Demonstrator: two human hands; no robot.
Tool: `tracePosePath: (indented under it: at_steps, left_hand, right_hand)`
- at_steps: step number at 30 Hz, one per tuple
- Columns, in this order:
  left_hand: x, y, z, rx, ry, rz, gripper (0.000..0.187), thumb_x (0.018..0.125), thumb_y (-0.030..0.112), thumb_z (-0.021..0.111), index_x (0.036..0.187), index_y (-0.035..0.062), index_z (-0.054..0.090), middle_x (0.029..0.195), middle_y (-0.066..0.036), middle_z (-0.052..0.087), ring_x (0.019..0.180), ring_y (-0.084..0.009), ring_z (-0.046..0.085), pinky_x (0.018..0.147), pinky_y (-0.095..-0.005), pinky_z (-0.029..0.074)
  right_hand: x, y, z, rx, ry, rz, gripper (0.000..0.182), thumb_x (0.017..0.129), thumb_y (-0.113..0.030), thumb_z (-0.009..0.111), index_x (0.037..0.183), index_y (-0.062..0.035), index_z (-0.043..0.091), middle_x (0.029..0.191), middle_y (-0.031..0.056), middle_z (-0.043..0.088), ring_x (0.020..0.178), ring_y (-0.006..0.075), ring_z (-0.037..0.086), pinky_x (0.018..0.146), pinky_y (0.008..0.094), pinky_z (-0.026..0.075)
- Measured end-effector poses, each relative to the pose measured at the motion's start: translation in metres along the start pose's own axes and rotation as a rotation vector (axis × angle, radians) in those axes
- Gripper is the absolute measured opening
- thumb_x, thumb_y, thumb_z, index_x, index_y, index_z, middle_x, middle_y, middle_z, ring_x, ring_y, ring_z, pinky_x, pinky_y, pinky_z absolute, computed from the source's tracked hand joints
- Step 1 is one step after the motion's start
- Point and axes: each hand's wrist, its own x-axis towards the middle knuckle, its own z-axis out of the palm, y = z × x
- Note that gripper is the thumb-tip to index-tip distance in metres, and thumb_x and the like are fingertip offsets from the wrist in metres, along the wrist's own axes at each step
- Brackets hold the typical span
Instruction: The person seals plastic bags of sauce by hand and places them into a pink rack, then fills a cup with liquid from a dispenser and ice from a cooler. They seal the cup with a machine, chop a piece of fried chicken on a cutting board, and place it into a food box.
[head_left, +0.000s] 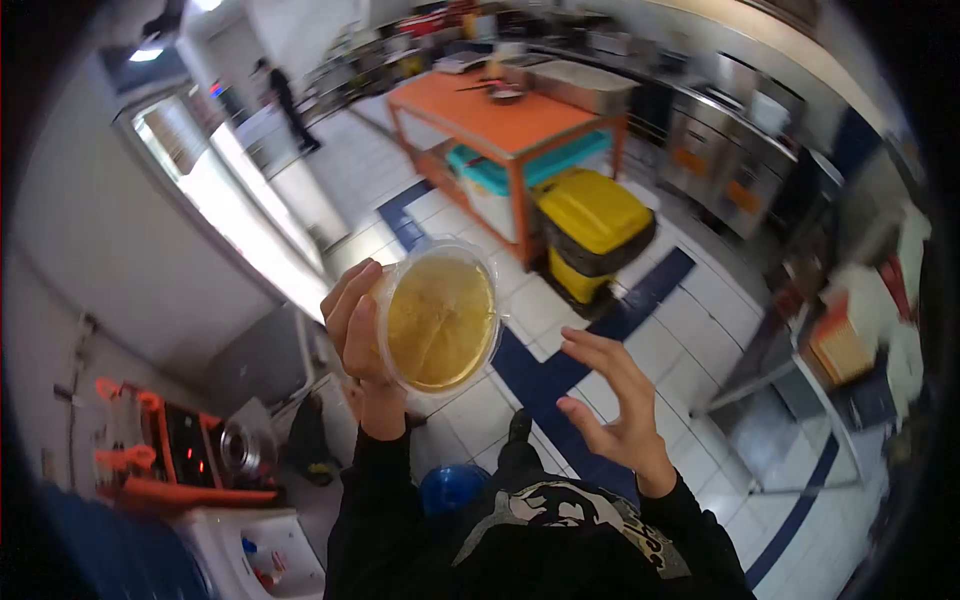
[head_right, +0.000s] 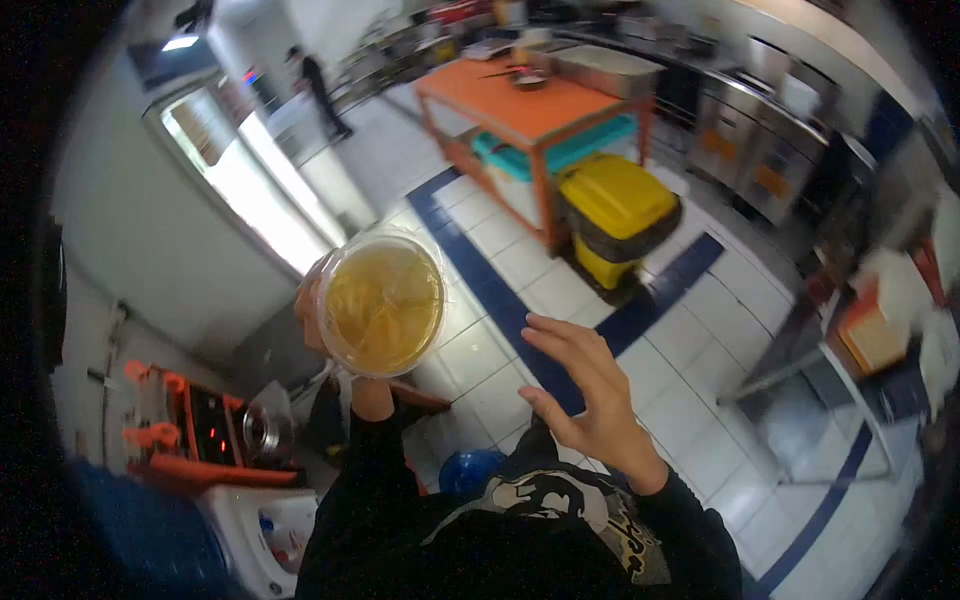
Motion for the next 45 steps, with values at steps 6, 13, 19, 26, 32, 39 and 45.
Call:
tracePosePath:
  at_steps: [6,13,19,26,32,39,45]
  left_hand:
    - [0.050,0.115,0.092,-0.300,-0.007,0.168,0.082,0.062,0.019,0.084,0.122,0.0038,0.030,0.114,-0.016,0.049,0.098,-0.0320,0.056,0.080,-0.0371,0.053]
    - [0.058,0.310,0.196,-0.764,0.086,0.022,0.075,0.063,0.020,0.083,0.121,0.0042,0.038,0.119,-0.017,0.047,0.105,-0.0283,0.054,0.088,-0.0341,0.049]
    - [-0.080,0.557,0.275,-1.550,-0.451,-0.632,0.064,0.064,0.015,0.081,0.116,0.0008,0.046,0.102,-0.011,0.059,0.089,-0.0233,0.061,0.079,-0.0332,0.050]
    - [-0.012,0.770,0.248,-2.030,-1.008,-1.089,0.057,0.067,0.005,0.078,0.116,0.0016,0.048,0.107,-0.008,0.058,0.096,-0.0159,0.058,0.082,-0.0306,0.048]
    - [-0.006,0.898,0.264,-2.205,-1.252,-1.126,0.063,0.068,0.009,0.078,0.119,0.0008,0.043,0.110,-0.010,0.057,0.099,-0.0190,0.058,0.087,-0.0312,0.046]
    - [0.012,1.030,0.353,-1.823,-1.011,-0.532,0.097,0.066,0.027,0.076,0.136,-0.0016,0.016,0.135,-0.026,0.022,0.128,-0.0424,0.018,0.106,-0.0493,0.017]
    - [0.065,1.092,0.424,-0.841,-0.714,-0.721,0.054,0.069,0.013,0.069,0.116,0.0034,0.046,0.124,-0.022,0.035,0.116,-0.0361,0.032,0.097,-0.0475,0.024]
  right_hand:
    - [-0.061,-0.019,-0.099,-0.025,0.417,0.098,0.044,0.076,-0.006,0.067,0.118,0.0004,0.052,0.115,0.0144,0.058,0.097,0.0220,0.057,0.079,0.0299,0.045]
    - [-0.143,-0.036,-0.215,0.152,0.718,0.171,0.049,0.081,-0.006,0.066,0.124,-0.0005,0.044,0.105,0.0102,0.058,0.094,0.0154,0.056,0.080,0.0280,0.046]
    - [-0.276,-0.011,-0.324,0.375,1.072,0.358,0.040,0.082,-0.003,0.065,0.117,-0.0031,0.046,0.097,0.0043,0.055,0.086,0.0110,0.056,0.074,0.0252,0.047]
    - [-0.429,-0.013,-0.449,0.424,1.330,0.742,0.056,0.078,-0.013,0.071,0.124,-0.0065,0.039,0.099,0.0063,0.054,0.088,0.0177,0.055,0.073,0.0304,0.048]
    - [-0.520,0.005,-0.535,-0.233,1.142,0.811,0.120,0.058,-0.018,0.085,0.140,-0.0092,-0.002,0.115,0.0189,0.052,0.114,0.0314,0.048,0.098,0.0455,0.037]
    - [-0.615,0.084,-0.698,-0.385,1.245,0.766,0.100,0.059,-0.008,0.081,0.136,-0.0044,0.018,0.112,0.0165,0.054,0.104,0.0252,0.056,0.091,0.0353,0.044]
    - [-0.688,0.192,-0.832,-0.334,0.773,0.681,0.076,0.058,-0.010,0.083,0.121,-0.0025,0.043,0.124,0.0155,0.051,0.112,0.0251,0.052,0.095,0.0353,0.041]
